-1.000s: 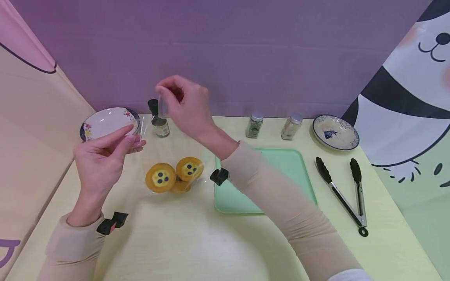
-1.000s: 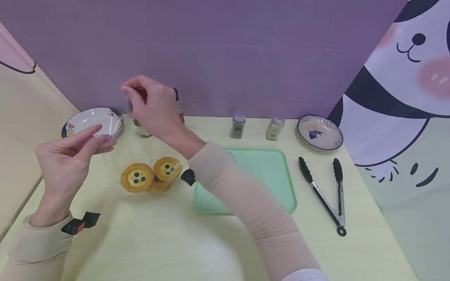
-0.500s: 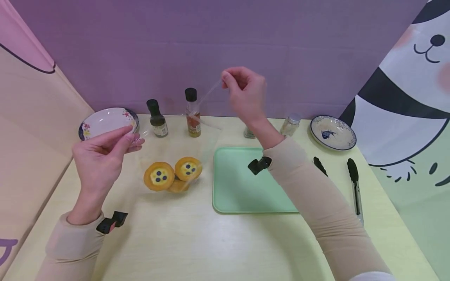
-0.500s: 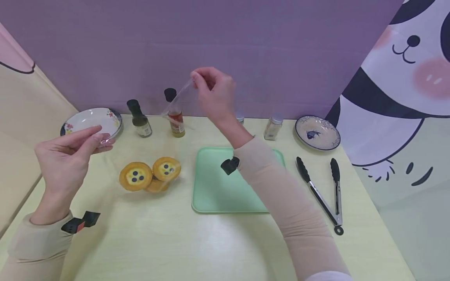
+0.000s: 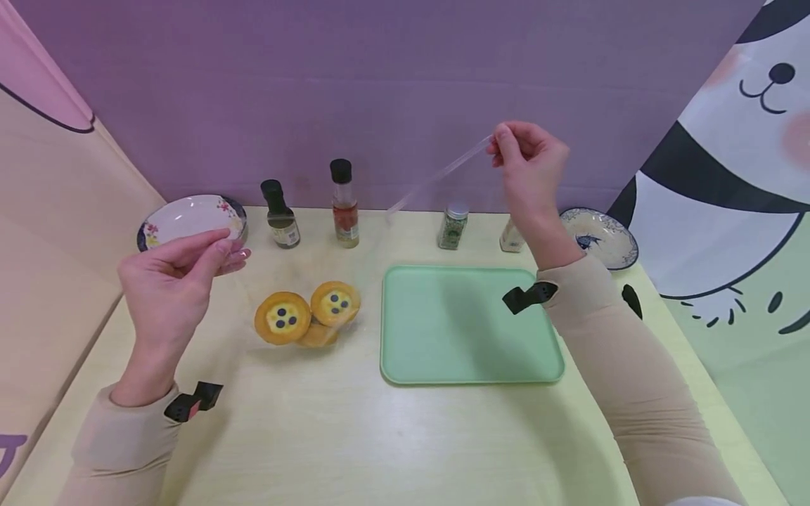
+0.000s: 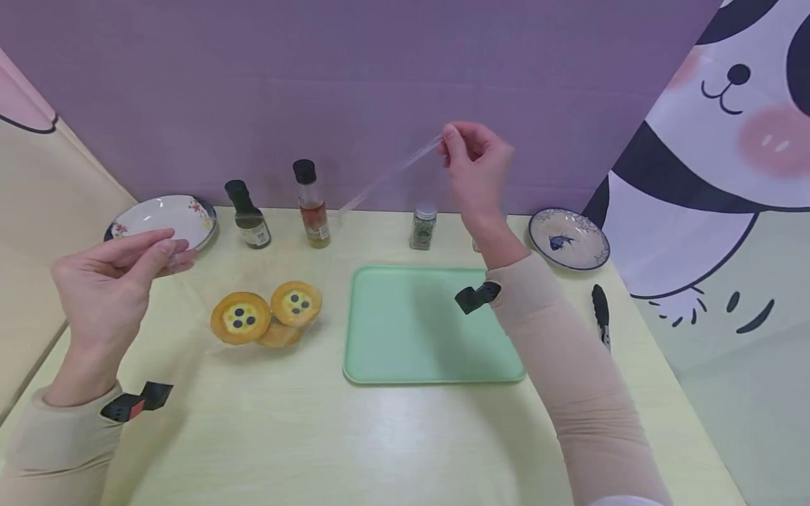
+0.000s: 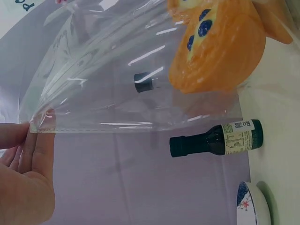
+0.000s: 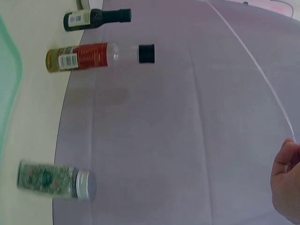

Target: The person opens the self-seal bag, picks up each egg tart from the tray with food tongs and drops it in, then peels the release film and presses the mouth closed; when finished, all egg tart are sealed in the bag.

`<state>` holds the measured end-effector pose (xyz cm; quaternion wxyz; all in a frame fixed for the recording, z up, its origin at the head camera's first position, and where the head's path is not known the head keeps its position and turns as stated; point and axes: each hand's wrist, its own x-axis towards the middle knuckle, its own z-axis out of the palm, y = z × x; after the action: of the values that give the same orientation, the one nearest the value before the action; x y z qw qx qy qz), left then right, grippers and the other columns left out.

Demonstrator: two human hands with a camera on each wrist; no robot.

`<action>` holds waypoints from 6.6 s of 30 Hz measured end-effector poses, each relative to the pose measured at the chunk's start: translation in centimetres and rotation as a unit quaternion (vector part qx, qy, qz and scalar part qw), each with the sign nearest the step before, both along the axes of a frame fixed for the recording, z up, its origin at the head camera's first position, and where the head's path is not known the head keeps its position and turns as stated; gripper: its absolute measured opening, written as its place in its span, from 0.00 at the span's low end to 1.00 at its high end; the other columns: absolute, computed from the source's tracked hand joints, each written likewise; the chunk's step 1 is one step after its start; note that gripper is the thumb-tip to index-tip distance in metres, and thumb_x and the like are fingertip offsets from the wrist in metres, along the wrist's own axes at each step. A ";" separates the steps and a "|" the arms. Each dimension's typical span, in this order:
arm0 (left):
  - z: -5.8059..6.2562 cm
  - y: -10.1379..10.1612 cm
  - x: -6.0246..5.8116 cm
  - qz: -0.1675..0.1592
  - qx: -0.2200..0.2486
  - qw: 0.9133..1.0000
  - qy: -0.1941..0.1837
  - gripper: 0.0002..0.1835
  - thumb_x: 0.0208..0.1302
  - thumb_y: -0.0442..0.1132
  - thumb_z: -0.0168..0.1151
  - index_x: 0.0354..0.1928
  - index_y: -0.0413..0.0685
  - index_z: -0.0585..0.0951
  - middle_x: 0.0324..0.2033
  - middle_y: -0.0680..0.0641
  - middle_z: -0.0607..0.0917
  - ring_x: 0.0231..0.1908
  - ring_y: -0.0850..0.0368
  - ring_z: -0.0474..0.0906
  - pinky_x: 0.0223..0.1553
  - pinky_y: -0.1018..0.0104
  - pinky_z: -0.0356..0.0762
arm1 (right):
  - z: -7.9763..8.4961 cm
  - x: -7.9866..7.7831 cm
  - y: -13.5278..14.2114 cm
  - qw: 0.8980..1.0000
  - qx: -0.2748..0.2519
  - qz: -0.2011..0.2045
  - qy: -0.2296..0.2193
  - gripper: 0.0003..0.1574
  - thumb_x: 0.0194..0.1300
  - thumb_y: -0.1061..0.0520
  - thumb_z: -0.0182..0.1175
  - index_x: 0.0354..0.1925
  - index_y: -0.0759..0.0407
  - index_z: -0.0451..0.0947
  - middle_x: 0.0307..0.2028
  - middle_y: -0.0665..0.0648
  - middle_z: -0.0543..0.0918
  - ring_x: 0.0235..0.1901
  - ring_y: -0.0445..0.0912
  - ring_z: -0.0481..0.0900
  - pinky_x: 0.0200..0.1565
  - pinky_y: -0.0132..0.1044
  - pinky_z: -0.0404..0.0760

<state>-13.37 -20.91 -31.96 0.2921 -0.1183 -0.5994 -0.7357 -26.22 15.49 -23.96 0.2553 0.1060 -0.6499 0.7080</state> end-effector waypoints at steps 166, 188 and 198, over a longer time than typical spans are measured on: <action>-1.3 -4.6 -3.8 -0.162 0.012 0.987 -0.017 0.07 0.55 0.15 0.55 0.37 0.15 0.76 0.29 0.37 0.86 0.26 0.49 0.84 0.36 0.62 0.82 | -9.3 4.5 -7.5 0.919 0.244 0.260 0.169 0.14 0.59 0.74 0.54 0.37 0.67 0.85 0.22 0.54 0.77 0.26 0.42 0.72 0.24 0.33 0.68; -0.9 -5.2 -3.9 -0.109 -0.068 0.991 -0.033 0.11 0.48 0.15 0.63 0.36 0.20 0.79 0.28 0.44 0.87 0.26 0.57 0.85 0.36 0.72 0.81 | -9.1 4.7 -8.2 0.884 0.330 0.179 0.279 0.09 0.60 0.61 0.60 0.33 0.62 0.86 0.28 0.54 0.84 0.29 0.40 0.77 0.30 0.30 0.76; -0.7 -5.2 -3.5 -0.085 -0.068 0.993 -0.042 0.14 0.47 0.18 0.66 0.39 0.20 0.79 0.29 0.45 0.88 0.27 0.57 0.85 0.35 0.72 0.81 | -8.8 5.0 -8.3 0.924 0.305 0.187 0.136 0.20 0.54 0.61 0.68 0.47 0.63 0.81 0.27 0.53 0.84 0.26 0.38 0.77 0.28 0.31 0.79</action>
<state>-16.85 -26.14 -32.68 0.1947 -0.1574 -0.6472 -0.7200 -21.26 7.17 -32.77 0.1596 0.3930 -0.7620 0.4892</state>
